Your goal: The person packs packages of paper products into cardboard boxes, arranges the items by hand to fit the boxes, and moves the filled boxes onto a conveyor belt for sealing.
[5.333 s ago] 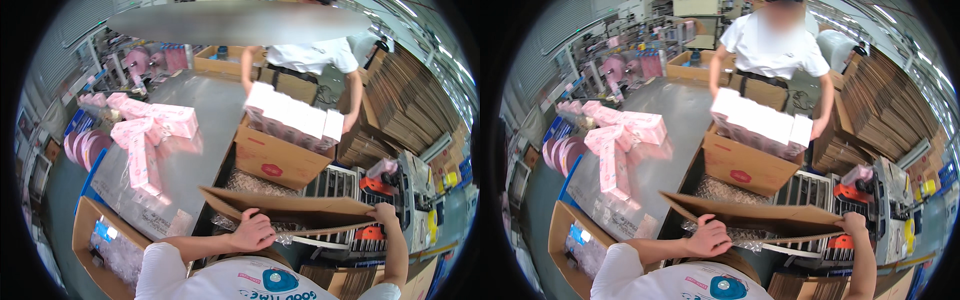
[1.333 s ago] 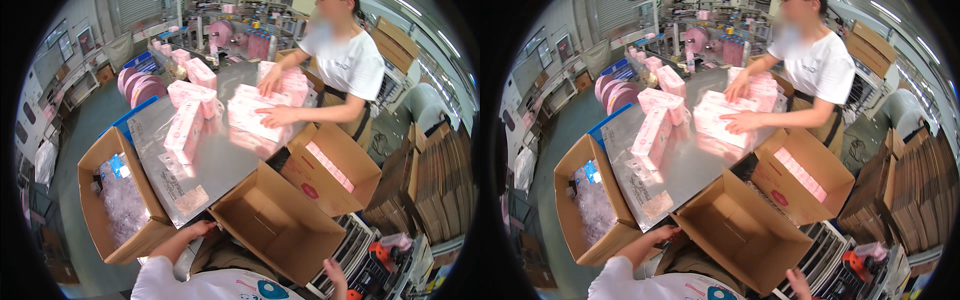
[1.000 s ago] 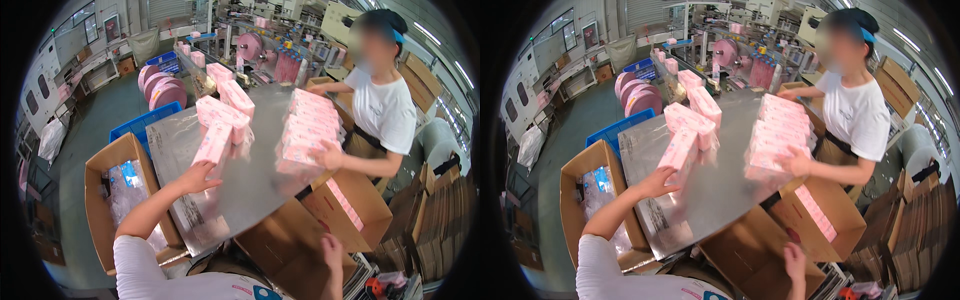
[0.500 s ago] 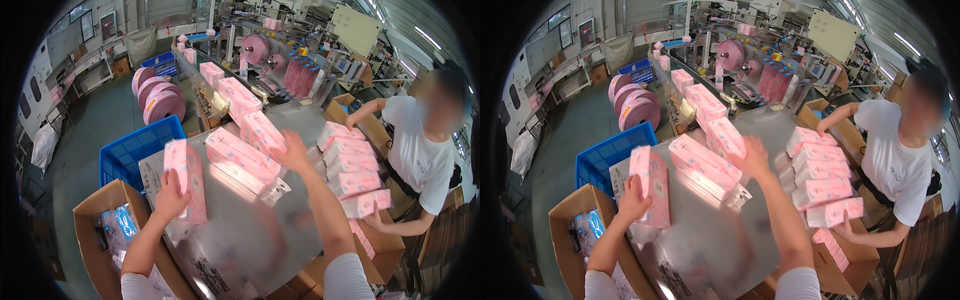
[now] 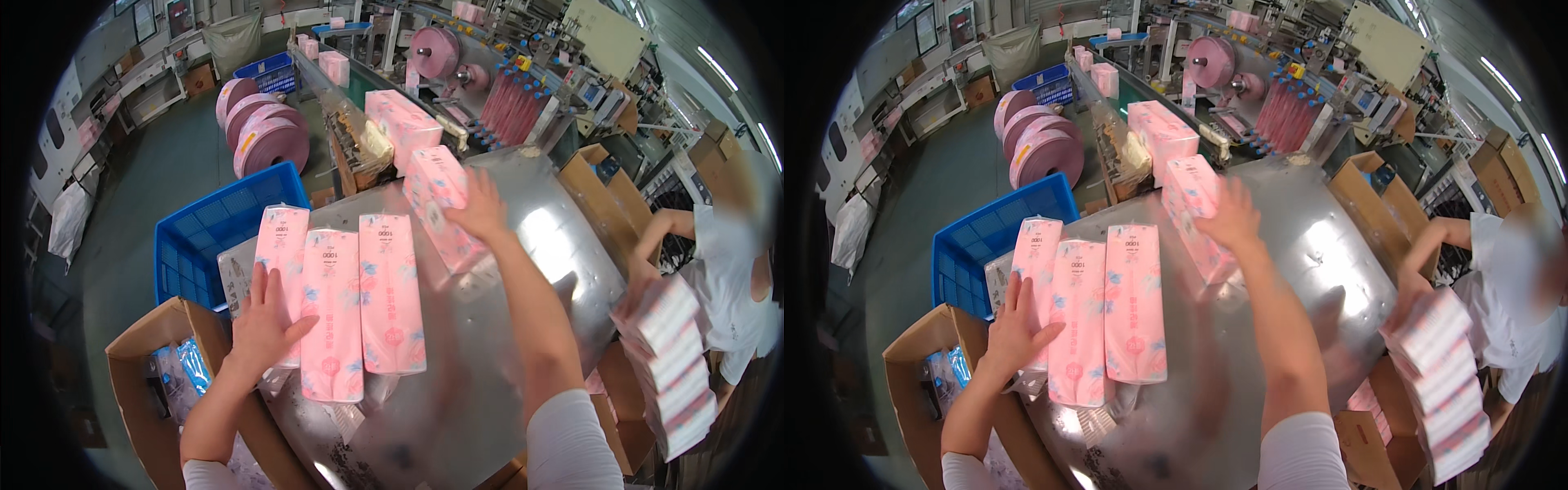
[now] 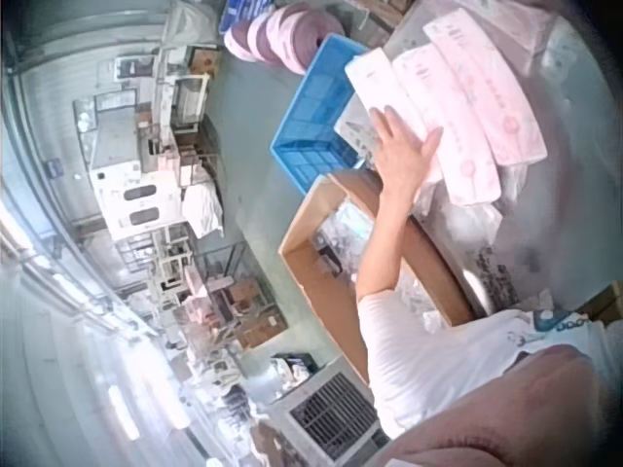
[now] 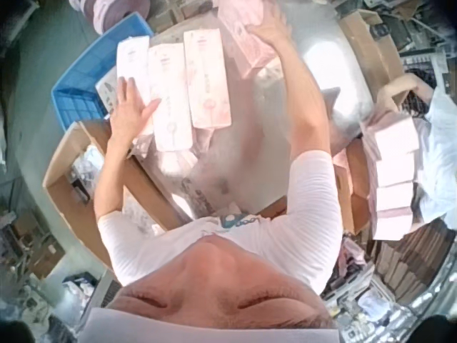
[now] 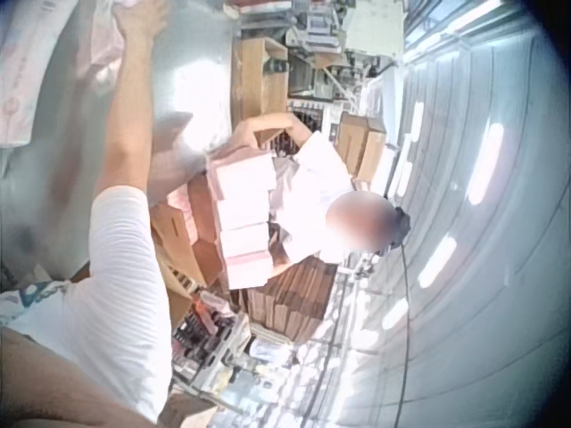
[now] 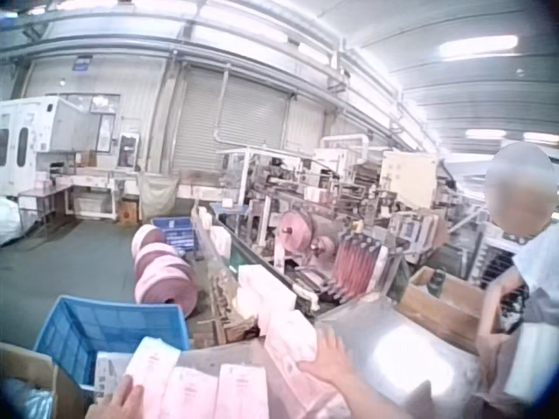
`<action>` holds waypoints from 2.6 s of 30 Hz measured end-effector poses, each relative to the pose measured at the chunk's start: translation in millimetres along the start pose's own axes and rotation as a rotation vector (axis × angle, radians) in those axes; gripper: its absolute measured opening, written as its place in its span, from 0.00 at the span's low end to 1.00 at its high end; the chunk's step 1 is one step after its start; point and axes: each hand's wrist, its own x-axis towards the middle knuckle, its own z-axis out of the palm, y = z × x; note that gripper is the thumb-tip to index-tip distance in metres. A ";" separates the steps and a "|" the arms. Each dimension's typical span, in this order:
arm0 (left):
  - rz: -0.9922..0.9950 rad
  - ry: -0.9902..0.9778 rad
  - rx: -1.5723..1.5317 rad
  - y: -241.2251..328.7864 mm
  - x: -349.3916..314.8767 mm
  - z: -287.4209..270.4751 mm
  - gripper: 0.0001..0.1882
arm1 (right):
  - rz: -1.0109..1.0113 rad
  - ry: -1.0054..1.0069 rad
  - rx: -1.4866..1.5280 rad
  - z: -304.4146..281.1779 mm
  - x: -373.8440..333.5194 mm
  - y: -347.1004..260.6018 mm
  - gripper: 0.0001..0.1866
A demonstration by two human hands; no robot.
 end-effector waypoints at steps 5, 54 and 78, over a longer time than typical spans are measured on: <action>-0.034 -0.015 0.029 -10.1 -5.2 2.3 0.49 | 0.044 -0.374 0.042 4.9 -77.4 -7.3 0.53; 0.315 -1.560 -0.987 275.9 -322.4 206.3 0.31 | 1.392 0.628 1.502 -152.6 -923.2 167.6 0.33; -0.771 -0.186 -0.134 -197.2 -336.6 113.7 0.15 | 1.355 -0.314 0.122 101.6 -799.0 288.6 0.47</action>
